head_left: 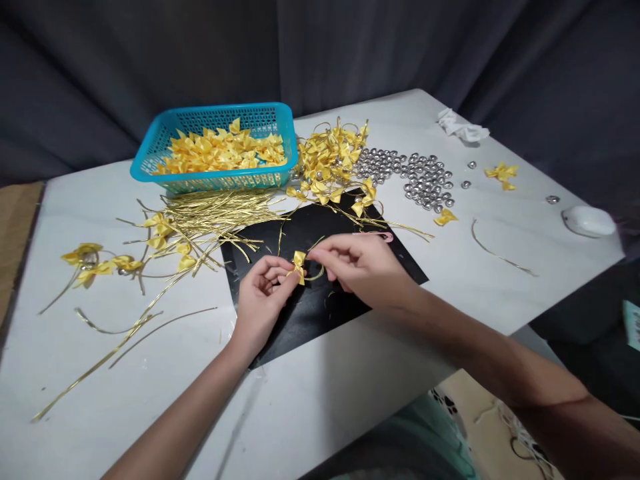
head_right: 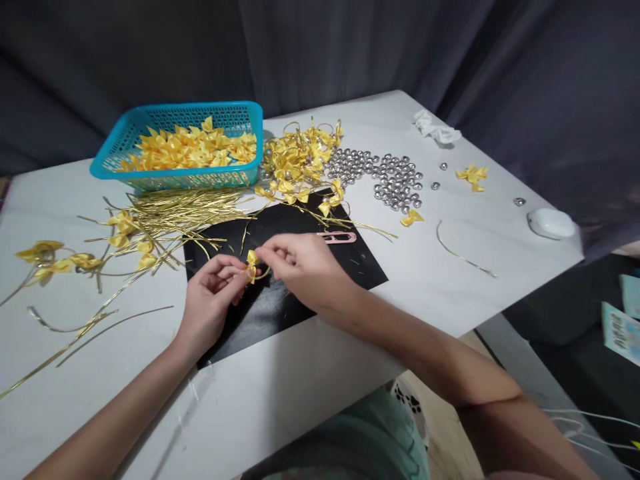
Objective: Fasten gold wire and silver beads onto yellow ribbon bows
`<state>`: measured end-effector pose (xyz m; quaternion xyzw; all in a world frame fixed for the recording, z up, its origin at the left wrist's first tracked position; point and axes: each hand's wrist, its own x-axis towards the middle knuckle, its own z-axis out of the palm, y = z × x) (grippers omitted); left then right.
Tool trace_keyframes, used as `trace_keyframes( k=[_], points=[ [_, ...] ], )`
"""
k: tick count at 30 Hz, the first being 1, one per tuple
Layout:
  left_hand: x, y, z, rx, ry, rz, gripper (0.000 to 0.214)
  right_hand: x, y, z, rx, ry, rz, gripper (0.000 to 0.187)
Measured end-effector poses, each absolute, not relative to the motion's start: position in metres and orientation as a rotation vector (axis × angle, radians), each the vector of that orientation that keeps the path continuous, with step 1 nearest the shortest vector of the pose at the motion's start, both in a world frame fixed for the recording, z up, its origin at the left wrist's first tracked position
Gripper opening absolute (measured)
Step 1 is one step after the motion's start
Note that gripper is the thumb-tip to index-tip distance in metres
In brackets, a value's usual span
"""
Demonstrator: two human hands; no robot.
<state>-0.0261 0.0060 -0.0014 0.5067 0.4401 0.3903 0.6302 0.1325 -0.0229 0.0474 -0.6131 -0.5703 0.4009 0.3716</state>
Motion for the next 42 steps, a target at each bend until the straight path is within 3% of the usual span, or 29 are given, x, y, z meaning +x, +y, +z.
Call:
trace_keyframes(
  k=[7,11,25,42],
  points=[
    [-0.025,0.006,-0.003,1.156,1.033,0.877,0.024,0.154,-0.020,0.065,-1.474,-1.583,0.792,0.018],
    [-0.027,0.005,-0.003,1.149,0.983,0.874,0.024,0.151,-0.022,0.066,-1.305,-1.477,1.093,0.017],
    [-0.032,0.011,0.002,0.870,0.781,0.959,0.021,0.133,-0.013,0.033,-1.322,-1.362,1.624,0.022],
    [-0.034,0.009,-0.001,0.987,0.732,0.904,0.013,0.147,-0.009,0.042,-1.293,-1.655,1.471,0.021]
  ],
)
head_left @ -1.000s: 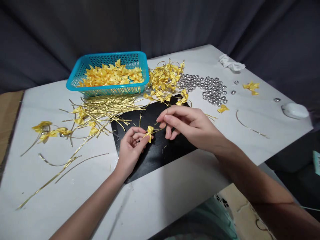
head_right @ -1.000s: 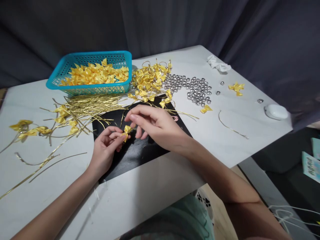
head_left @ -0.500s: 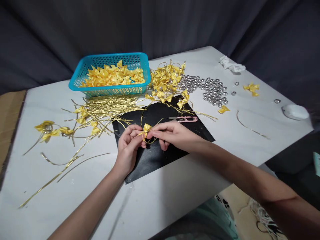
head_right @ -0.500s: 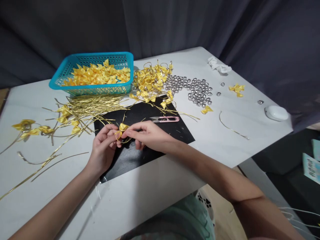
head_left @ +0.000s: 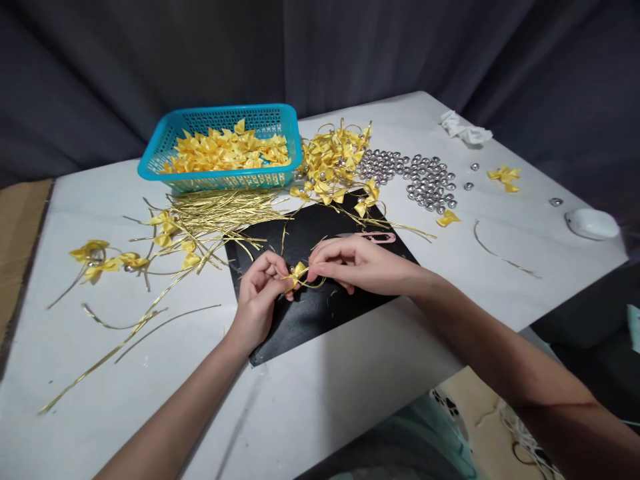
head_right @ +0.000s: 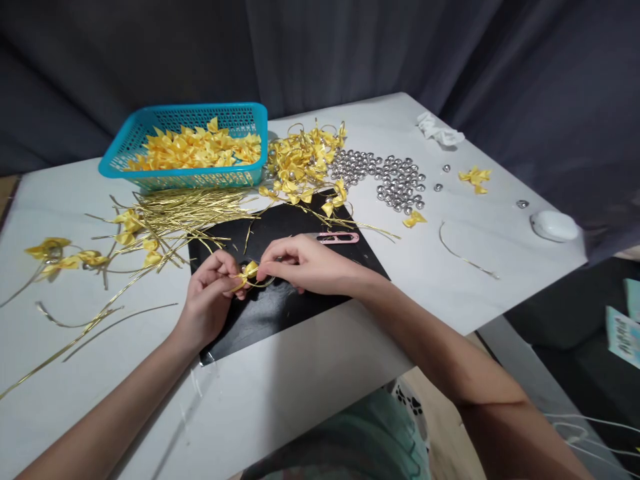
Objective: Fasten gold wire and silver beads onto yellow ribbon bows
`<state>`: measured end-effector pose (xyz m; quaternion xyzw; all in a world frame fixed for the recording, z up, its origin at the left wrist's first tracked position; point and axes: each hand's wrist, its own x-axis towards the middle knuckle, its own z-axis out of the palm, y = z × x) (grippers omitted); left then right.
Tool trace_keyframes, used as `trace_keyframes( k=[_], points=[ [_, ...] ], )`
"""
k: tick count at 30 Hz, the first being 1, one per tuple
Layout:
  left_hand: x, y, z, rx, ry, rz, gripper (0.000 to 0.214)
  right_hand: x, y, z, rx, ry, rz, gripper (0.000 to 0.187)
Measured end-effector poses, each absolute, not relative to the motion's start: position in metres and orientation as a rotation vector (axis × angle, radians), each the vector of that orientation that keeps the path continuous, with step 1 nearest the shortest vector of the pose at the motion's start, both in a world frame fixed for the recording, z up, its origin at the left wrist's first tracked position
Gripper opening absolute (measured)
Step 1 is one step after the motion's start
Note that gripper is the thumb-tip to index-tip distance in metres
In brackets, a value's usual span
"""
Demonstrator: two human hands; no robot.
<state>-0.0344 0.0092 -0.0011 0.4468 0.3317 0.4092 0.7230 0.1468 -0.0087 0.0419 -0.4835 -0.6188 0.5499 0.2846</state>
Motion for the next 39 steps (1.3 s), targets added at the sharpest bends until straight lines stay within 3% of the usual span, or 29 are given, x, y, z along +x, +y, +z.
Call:
trace_keyframes(
  k=[5,9,13,26,31,39],
  points=[
    [-0.033,0.009,-0.001,0.999,0.771,0.919,0.014,0.138,-0.016,0.046,-1.344,-1.493,1.135,0.019],
    [-0.034,0.008,-0.001,1.031,0.802,0.903,0.015,0.132,-0.022,0.052,-1.395,-1.326,1.078,0.016],
    [-0.034,0.007,0.000,1.059,0.797,0.913,0.014,0.124,-0.025,0.042,-1.466,-1.280,1.116,0.009],
    [-0.034,0.008,-0.003,1.109,0.794,0.908,0.015,0.114,-0.029,0.027,-1.450,-1.260,1.228,0.014],
    [-0.030,0.005,0.001,1.169,0.882,0.941,0.028,0.112,-0.030,0.025,-1.475,-1.343,1.184,0.011],
    [-0.031,0.009,0.000,1.075,0.850,1.032,0.039,0.117,-0.023,0.032,-1.170,-0.793,1.896,0.011]
  ],
)
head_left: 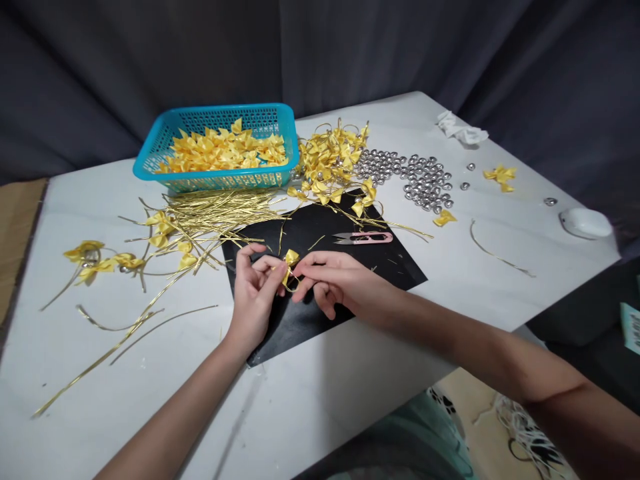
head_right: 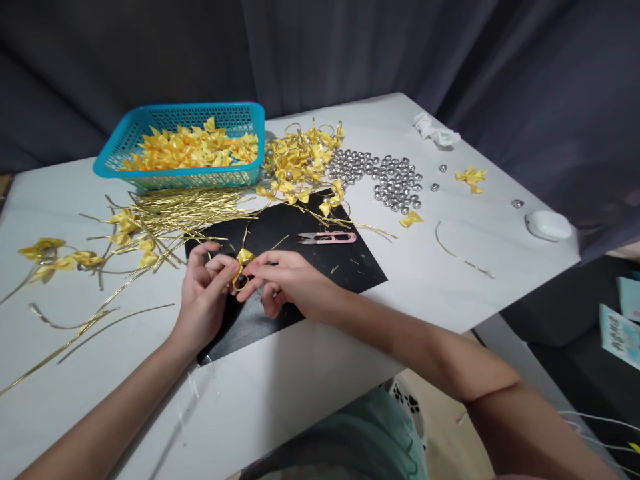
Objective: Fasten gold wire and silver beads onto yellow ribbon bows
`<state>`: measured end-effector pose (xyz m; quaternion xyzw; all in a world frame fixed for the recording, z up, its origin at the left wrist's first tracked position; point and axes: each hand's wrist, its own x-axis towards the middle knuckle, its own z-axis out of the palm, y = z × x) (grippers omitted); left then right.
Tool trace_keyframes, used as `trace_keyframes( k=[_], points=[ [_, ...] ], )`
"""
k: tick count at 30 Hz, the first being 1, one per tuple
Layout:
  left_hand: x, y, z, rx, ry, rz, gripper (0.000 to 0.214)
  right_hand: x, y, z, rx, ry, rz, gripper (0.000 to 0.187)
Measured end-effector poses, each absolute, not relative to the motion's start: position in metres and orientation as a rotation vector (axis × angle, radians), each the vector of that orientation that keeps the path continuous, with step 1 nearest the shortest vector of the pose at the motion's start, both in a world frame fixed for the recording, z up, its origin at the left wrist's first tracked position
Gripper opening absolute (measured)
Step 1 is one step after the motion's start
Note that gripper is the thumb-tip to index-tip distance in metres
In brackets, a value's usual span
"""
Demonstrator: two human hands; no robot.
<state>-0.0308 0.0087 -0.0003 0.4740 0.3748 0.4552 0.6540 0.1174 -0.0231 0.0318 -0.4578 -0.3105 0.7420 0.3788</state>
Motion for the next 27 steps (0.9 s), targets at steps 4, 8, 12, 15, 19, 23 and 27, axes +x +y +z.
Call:
trace_keyframes(
  k=[4,8,12,15,19,23,27],
  points=[
    [-0.0310,0.0098,-0.0011,1.028,0.845,1.029,0.040,0.1201,-0.0219,0.0311,-1.120,-0.593,1.996,0.011],
    [-0.0302,0.0094,-0.0006,1.013,0.848,1.026,0.039,0.1220,-0.0199,0.0292,-1.145,-0.424,2.202,0.025],
    [-0.0302,0.0088,0.0009,1.010,0.853,1.028,0.037,0.1220,-0.0201,0.0310,-1.018,-0.369,2.426,0.027],
    [-0.0305,0.0085,0.0011,1.032,0.843,1.025,0.037,0.1200,-0.0218,0.0344,-1.029,-0.422,2.389,0.019],
    [-0.0302,0.0089,0.0005,1.015,0.819,1.018,0.038,0.1177,-0.0234,0.0365,-1.082,-0.493,2.294,0.013],
    [-0.0300,0.0095,-0.0004,0.985,0.808,1.030,0.037,0.1190,-0.0219,0.0340,-1.100,-0.439,2.312,0.015],
    [-0.0310,0.0090,-0.0016,0.988,0.815,1.026,0.038,0.1202,-0.0207,0.0321,-1.034,-0.423,2.383,0.037]
  ],
)
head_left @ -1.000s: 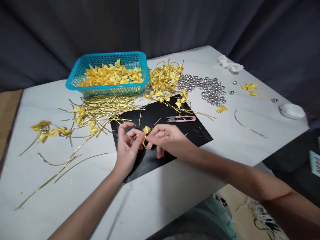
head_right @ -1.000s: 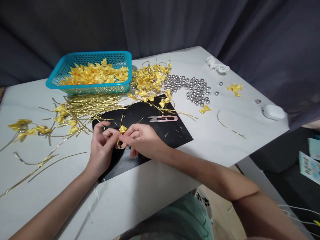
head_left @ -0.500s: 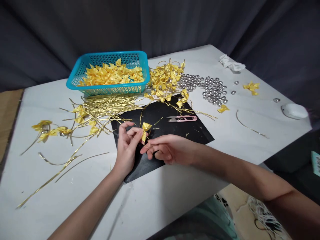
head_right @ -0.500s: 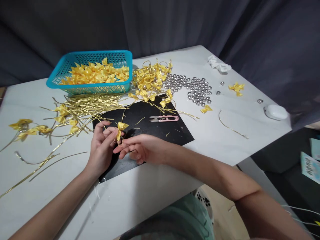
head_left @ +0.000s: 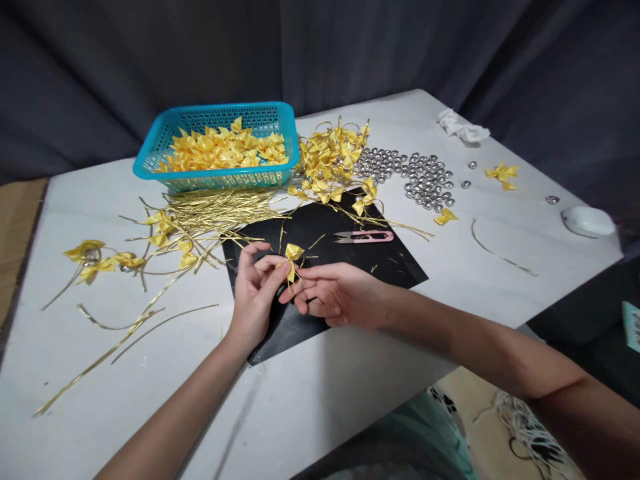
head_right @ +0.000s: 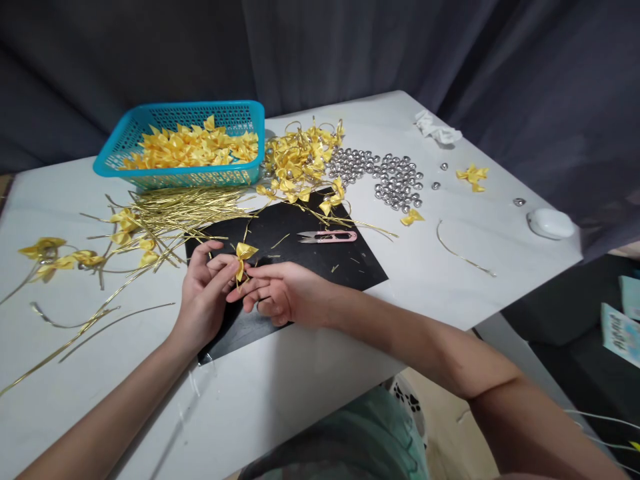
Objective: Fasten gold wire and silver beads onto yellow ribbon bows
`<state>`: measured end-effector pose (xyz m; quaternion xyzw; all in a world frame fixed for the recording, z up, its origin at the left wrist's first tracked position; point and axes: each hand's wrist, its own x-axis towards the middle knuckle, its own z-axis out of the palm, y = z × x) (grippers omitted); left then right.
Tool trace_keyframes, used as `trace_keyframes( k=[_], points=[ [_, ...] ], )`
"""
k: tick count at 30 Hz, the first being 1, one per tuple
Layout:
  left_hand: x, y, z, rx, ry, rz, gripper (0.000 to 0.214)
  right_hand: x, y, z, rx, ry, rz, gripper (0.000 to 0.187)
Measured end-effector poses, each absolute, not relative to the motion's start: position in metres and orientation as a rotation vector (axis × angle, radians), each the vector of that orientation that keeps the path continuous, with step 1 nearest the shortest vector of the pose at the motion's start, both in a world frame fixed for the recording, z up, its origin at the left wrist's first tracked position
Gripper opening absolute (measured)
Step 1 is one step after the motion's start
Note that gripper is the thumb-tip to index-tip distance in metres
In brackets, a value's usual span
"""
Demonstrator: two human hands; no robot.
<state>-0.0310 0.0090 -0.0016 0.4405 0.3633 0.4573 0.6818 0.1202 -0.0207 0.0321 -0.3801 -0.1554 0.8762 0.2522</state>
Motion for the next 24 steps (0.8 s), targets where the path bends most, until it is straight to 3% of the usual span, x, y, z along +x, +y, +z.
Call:
trace_keyframes(
  k=[6,17,24],
  points=[
    [-0.030,0.009,-0.002,1.030,0.829,1.032,0.039,0.114,-0.024,0.029,-1.476,-1.022,1.634,0.018],
    [-0.029,0.009,-0.002,1.024,0.869,0.946,0.033,0.136,-0.015,0.042,-1.350,-1.143,1.017,0.008],
    [-0.028,0.009,0.000,1.136,0.964,0.809,0.021,0.148,-0.016,0.052,-1.014,-1.163,1.251,0.009]
  ],
)
